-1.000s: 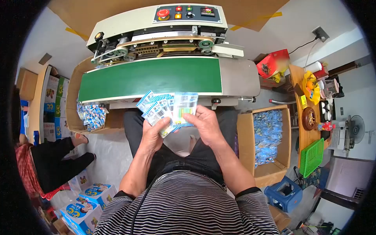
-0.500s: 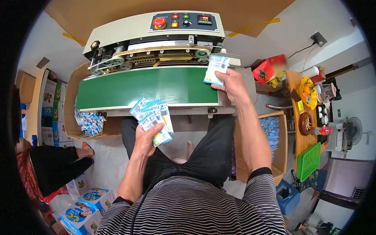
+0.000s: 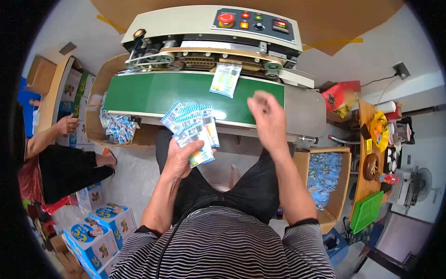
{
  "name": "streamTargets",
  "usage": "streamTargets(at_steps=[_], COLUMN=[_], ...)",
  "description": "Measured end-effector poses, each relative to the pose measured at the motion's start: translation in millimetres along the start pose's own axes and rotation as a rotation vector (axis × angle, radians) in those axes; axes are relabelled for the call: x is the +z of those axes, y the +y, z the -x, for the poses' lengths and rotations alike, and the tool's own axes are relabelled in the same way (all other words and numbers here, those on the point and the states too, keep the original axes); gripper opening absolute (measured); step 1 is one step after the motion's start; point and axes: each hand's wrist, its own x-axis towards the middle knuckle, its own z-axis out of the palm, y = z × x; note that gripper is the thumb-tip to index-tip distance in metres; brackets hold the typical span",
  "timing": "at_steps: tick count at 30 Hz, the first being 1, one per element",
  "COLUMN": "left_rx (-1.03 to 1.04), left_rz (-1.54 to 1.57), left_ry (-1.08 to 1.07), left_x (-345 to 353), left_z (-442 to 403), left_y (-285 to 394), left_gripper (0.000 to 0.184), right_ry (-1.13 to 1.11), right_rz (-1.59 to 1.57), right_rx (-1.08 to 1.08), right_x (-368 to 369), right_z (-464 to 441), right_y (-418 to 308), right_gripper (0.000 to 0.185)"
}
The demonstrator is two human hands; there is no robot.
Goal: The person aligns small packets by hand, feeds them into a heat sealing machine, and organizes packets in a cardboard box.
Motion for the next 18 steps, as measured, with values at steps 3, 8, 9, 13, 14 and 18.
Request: streamTargets(at_steps=[3,8,9,13,14,18], left_rx=[0.013,0.099,0.118,0.176,0.195,0.177], left_rz=[-0.057,-0.035,-0.026,0.035,0.077,0.237], left_ry=[-0.077,-0.085,-0.066,-0.033,-0.028,-0.051], left_x=[-0.6,9.4,10.6,15.0,14.7,15.5], left_z=[-0.5,3.8,4.9,4.0,3.6,11.9], left_y=[-5.1,-22.0,-25.4,-39.5,-42.2,-27.3], left_gripper=[0.043,0.041,0.041,0.04,0.041,0.04], right_ry=[-0.275,-0.182,-0.153,-0.074,-0.078,-0.061], right_rz=[-0.356,-0.083,0.051,-0.082,-0.083,-0.652], right_rx=[0.299,0.053,-0.067,0.125,0.12,0.2], right_x=[3.3,29.3,34.4,57.7,61.1,74.2], right_z=[51.9,118.2,124.1,133.2,133.0,131.1], right_y=[-14.5,-23.1,-24.5,-22.1,-17.1,-1.7], right_gripper=[0.026,0.029,0.037,0.05,0.05,0.054])
